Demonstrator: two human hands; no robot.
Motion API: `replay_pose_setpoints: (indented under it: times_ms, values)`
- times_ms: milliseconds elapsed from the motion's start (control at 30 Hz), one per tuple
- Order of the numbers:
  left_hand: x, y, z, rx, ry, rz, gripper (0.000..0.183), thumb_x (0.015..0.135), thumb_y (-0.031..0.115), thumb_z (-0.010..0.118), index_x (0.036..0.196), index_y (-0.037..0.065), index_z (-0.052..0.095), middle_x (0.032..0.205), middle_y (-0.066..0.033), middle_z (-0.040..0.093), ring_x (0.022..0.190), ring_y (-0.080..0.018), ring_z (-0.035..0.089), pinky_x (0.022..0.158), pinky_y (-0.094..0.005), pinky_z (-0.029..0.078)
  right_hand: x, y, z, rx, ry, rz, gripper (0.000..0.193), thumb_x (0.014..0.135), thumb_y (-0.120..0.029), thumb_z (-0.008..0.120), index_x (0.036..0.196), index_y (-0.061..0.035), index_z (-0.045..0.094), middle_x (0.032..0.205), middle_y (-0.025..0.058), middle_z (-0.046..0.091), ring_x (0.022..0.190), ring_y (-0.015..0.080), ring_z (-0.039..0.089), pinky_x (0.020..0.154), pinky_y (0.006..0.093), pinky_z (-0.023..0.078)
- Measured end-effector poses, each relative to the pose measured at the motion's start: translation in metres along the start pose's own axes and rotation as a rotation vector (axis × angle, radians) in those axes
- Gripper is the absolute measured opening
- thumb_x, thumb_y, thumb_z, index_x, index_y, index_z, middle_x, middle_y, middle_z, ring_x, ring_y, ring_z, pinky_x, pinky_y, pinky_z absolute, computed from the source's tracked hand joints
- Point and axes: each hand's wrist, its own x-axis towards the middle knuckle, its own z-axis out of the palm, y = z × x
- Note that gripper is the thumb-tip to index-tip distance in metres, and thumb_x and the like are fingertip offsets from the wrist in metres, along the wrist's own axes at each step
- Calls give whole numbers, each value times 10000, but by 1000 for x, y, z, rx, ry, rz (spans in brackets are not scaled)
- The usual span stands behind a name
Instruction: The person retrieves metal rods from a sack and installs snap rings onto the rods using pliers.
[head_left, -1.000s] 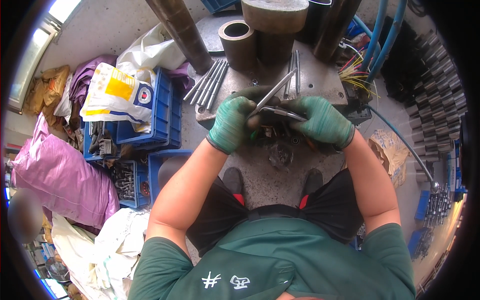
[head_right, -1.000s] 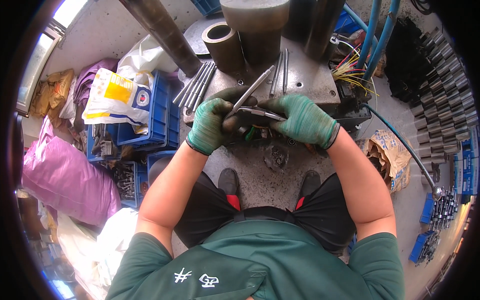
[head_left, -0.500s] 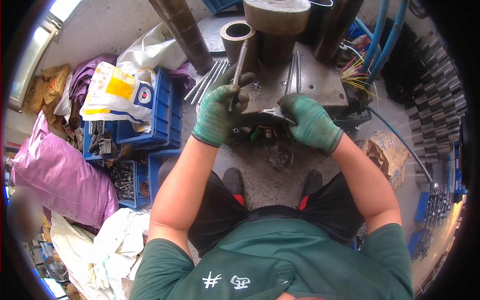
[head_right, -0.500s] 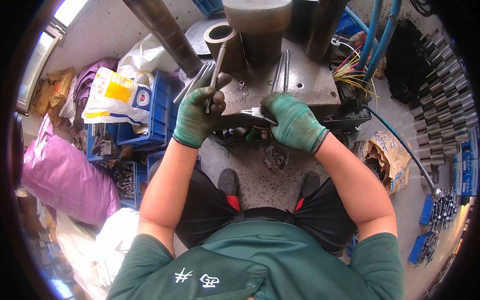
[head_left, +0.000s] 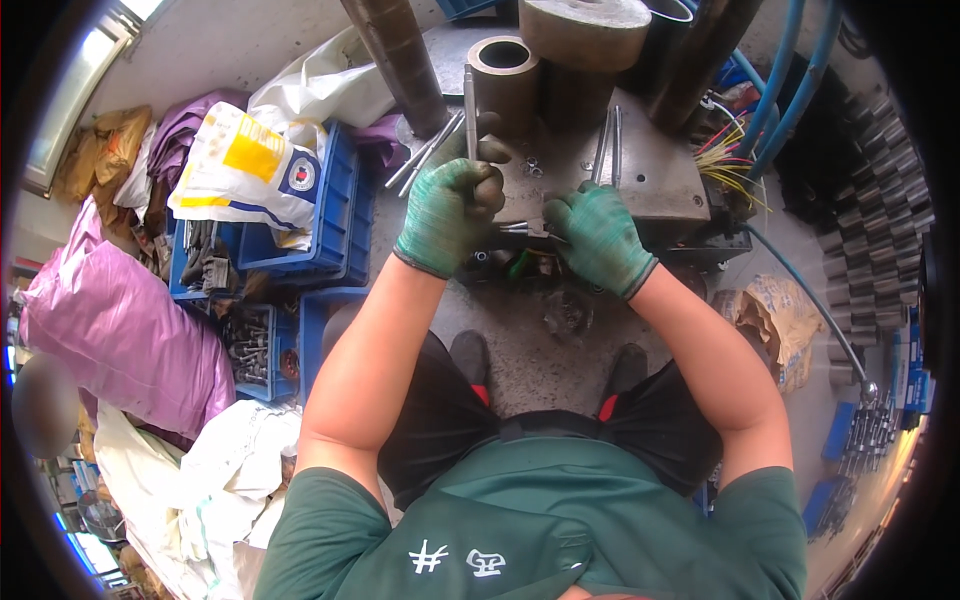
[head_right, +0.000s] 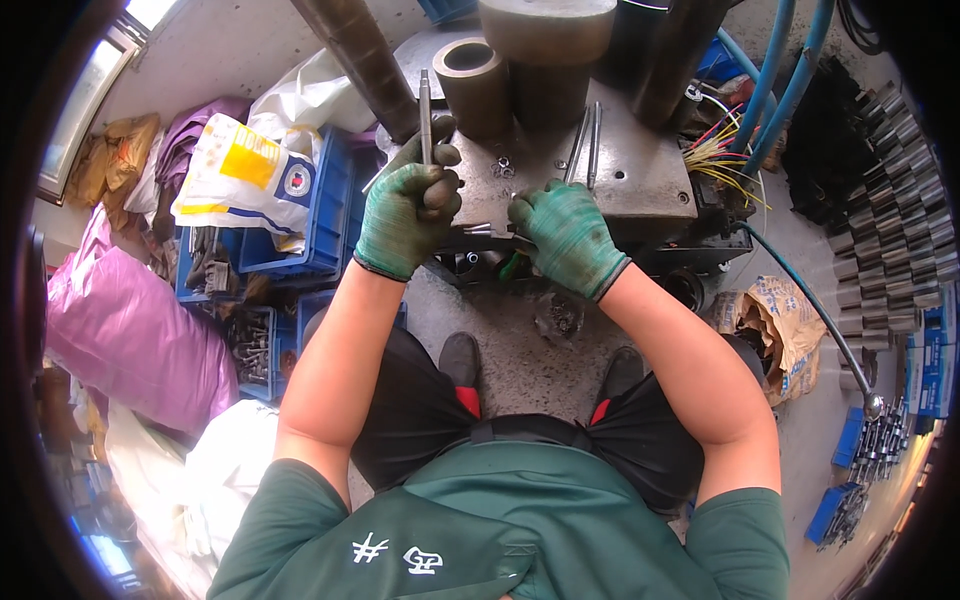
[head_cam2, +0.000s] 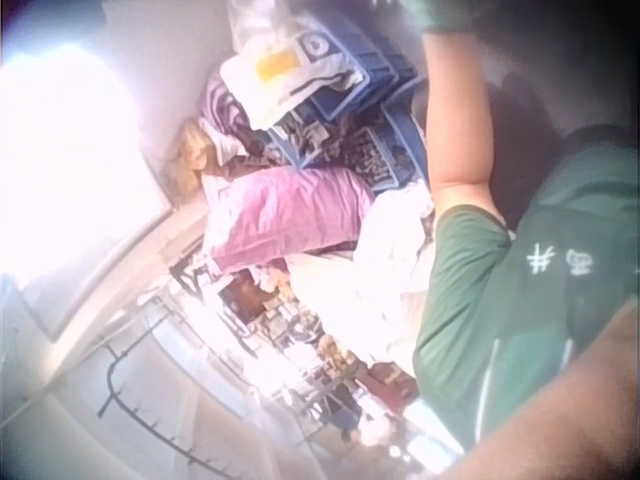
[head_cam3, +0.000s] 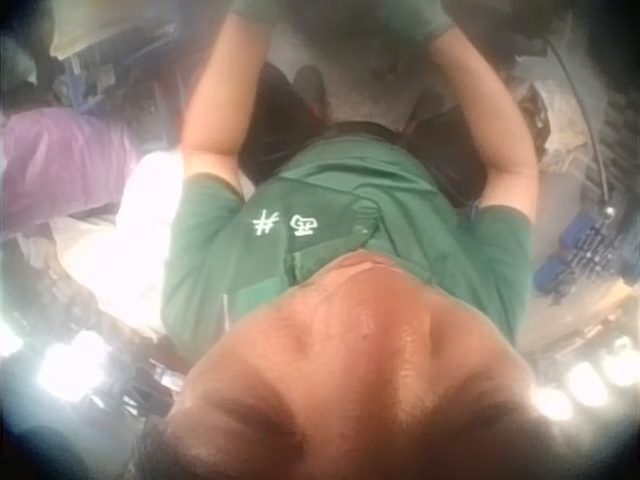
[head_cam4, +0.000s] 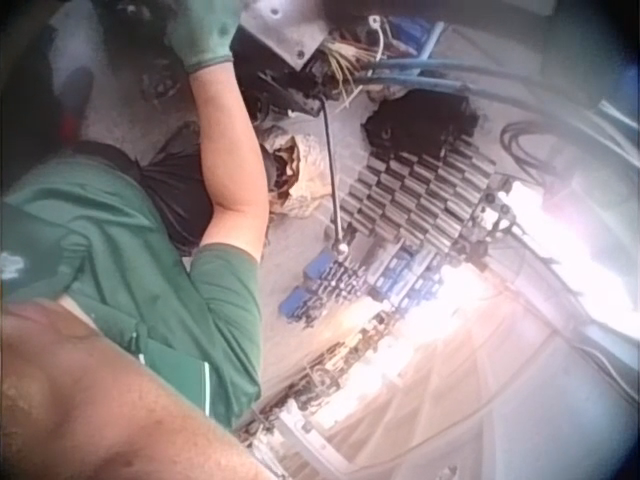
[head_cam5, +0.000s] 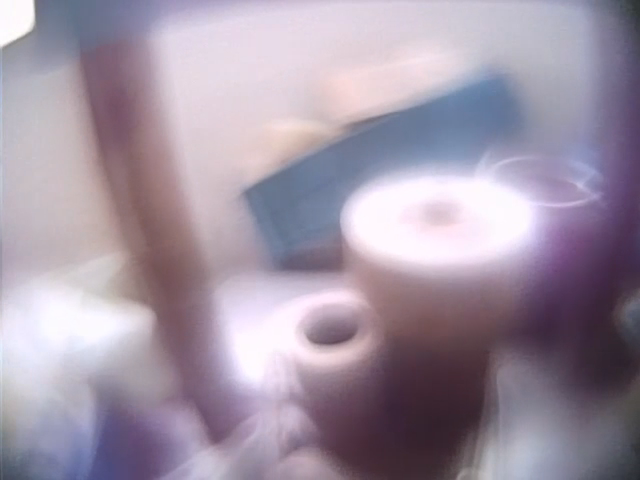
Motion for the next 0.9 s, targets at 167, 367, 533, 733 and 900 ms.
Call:
replay_pose_setpoints:
  times_ms: [167,367,533,733,900]
  values:
    - [1,-3,7,-20,205,43,443,944,79,581,1377,-11,568,1054,-141,700,639,-146,569,541,-251,435,-8,11,13,49,196,-96,244,752,-163,800,959,-87,694,929,90,685,861,310,659,763,446,526]
    - [0,-23,20,305,373,6,306,958,94,589,1256,27,604,1047,-137,720,701,-159,637,603,-267,524,-8,0,13,871,413,376,236,863,28,710,1071,-48,630,913,46,638,834,186,611,778,326,527]
    - [-3,-45,33,537,309,-117,289,972,124,661,1244,44,608,983,-46,687,714,-78,595,564,-204,477,-2,-12,-20,1438,432,658,275,925,27,685,1189,-18,619,1028,35,624,935,121,610,833,269,524]
    - [-1,-61,42,576,264,-156,281,1015,182,646,1239,17,617,939,-26,665,684,-62,584,537,-193,457,-9,-15,-22,1582,380,699,316,959,-14,659,1266,-17,587,1040,66,670,944,145,658,850,282,558]
    - [-2,-50,42,459,355,-189,214,1035,206,595,1151,29,623,810,-21,624,570,-83,545,487,-220,451,-10,-18,-47,1806,323,805,404,929,-67,688,1296,11,540,1092,122,654,995,186,677,869,317,581]
